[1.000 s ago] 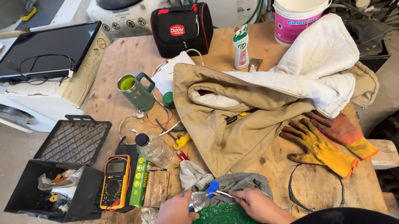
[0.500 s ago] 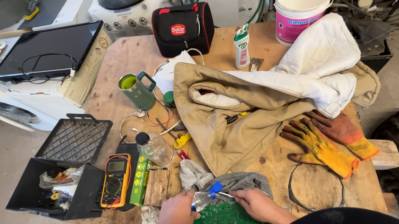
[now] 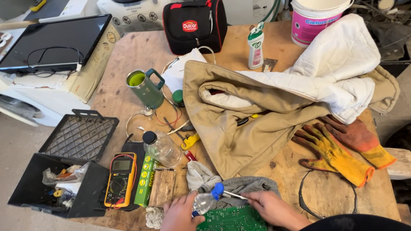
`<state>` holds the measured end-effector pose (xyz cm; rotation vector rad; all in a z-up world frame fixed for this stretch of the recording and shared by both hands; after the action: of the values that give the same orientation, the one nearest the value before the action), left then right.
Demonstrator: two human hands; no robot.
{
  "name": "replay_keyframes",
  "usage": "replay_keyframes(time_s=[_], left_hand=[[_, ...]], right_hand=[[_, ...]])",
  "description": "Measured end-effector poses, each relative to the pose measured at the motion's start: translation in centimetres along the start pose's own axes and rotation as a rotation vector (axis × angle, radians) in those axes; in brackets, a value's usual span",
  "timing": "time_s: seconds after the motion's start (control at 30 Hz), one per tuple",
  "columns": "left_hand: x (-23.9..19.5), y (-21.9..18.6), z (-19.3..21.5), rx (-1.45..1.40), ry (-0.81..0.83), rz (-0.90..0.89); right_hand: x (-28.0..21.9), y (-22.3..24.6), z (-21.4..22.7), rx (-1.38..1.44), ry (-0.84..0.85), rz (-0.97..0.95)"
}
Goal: The person cleans a printed circuit board using a toothbrush and cleaning liquid at a workshop bench.
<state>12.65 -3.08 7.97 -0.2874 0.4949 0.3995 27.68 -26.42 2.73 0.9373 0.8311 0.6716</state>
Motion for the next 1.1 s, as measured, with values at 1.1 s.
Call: replay_keyframes(time_s=[1.1], left_hand=[[-3.4, 26.4, -11.9, -1.226, -0.763, -0.071]], right_hand=[[-11.0, -4.2, -20.1, -0.197, -0.753, -0.122]])
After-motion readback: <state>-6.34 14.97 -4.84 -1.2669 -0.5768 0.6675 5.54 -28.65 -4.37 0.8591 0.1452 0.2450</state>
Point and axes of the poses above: each hand's wrist, its own x-axis towards the middle knuckle, its own z-axis out of the back of the hand, y = z × x, the point moved 4 cm from there along x, towards the middle knuckle, and after that the axes turned 6 degrees about x, right-handed, at the moved point
